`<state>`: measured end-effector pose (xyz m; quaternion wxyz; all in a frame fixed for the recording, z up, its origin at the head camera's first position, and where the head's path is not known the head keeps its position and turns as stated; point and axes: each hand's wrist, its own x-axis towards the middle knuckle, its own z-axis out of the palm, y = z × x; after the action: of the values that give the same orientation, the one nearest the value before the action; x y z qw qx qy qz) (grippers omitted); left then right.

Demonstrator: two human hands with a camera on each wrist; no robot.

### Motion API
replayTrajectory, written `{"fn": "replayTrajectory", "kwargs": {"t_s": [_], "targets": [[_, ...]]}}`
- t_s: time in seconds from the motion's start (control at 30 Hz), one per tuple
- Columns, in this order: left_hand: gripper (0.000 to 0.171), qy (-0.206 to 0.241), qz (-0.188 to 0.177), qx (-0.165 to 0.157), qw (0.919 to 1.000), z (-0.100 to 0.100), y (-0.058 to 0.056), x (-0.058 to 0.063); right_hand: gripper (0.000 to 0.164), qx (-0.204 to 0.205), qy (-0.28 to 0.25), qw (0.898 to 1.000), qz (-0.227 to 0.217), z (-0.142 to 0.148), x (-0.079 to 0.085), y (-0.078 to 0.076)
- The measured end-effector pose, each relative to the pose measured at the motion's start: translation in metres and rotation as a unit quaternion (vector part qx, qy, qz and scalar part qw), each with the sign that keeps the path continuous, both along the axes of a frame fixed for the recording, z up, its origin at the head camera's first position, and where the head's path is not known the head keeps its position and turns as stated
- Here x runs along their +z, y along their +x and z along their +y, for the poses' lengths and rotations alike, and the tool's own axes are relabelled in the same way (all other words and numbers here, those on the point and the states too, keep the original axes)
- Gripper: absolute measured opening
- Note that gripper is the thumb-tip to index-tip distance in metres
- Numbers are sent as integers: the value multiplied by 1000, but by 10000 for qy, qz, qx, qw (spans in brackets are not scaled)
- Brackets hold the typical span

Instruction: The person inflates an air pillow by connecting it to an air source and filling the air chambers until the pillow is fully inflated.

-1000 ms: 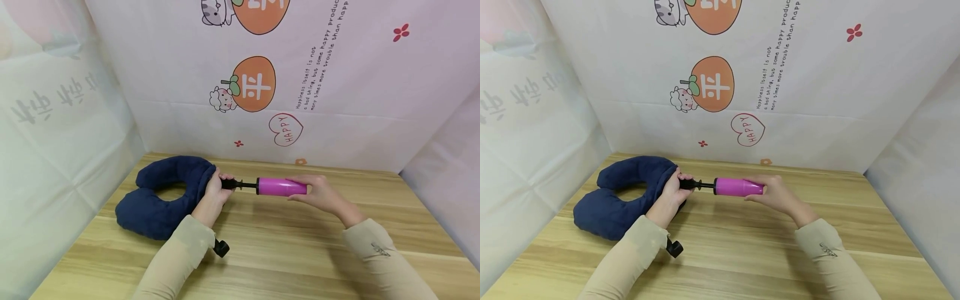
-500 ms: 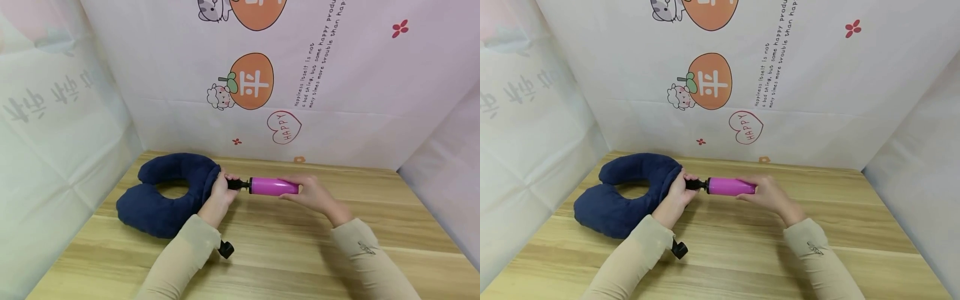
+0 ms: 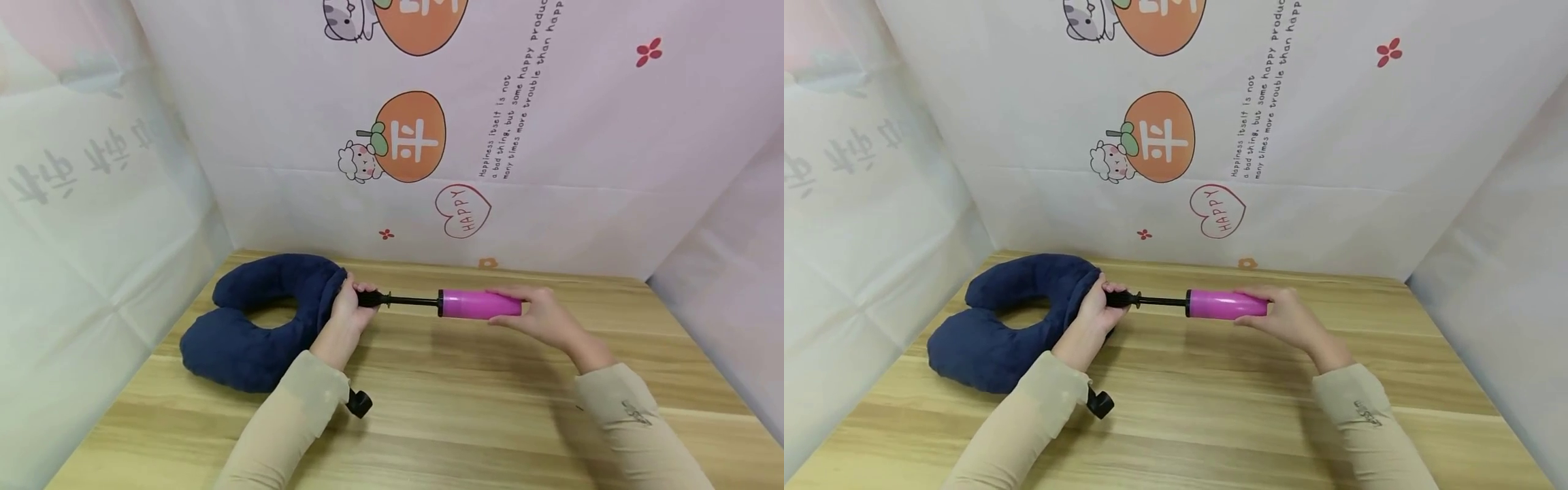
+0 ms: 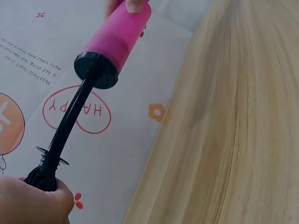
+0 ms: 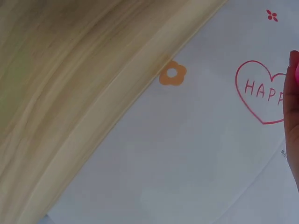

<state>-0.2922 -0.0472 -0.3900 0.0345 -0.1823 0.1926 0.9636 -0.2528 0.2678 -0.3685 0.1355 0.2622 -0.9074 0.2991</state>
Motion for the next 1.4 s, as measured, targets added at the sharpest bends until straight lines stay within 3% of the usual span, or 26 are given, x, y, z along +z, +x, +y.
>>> {"fn": "replayTrajectory", "kwargs": {"t_s": [0.17,0.23,0.37,0.5,0.7,0.87,0.97,1.27,1.4], "targets": [[47,-48,-70,-300,9995,12,3,-4,52,517,33,9986,-39,-27,-6,-7],[46,-27,-92,-254,9996,12,4,-4,53,626,-39,9980,-88,-32,-7,-8],[43,80,-198,-146,9997,5,3,-4,53,421,-103,9983,-378,-24,-6,-6],[42,131,-280,-294,9991,-2,2,0,55,201,-18,9975,-671,-7,-1,-3],[44,91,-106,-88,9999,-2,-1,6,52,-82,-137,9983,-562,-1,2,-4],[46,50,-66,-282,9996,5,-2,2,53,328,-102,9979,-548,-30,-4,-10],[48,80,-119,-233,9996,3,-2,-1,53,556,-158,9961,-670,-40,-9,-11],[46,122,-261,-247,9993,-6,-1,0,52,229,-244,9942,-1019,-6,-7,-5],[47,28,-181,-153,9997,-4,-3,0,52,40,-215,9954,-933,2,-5,-2]]}}
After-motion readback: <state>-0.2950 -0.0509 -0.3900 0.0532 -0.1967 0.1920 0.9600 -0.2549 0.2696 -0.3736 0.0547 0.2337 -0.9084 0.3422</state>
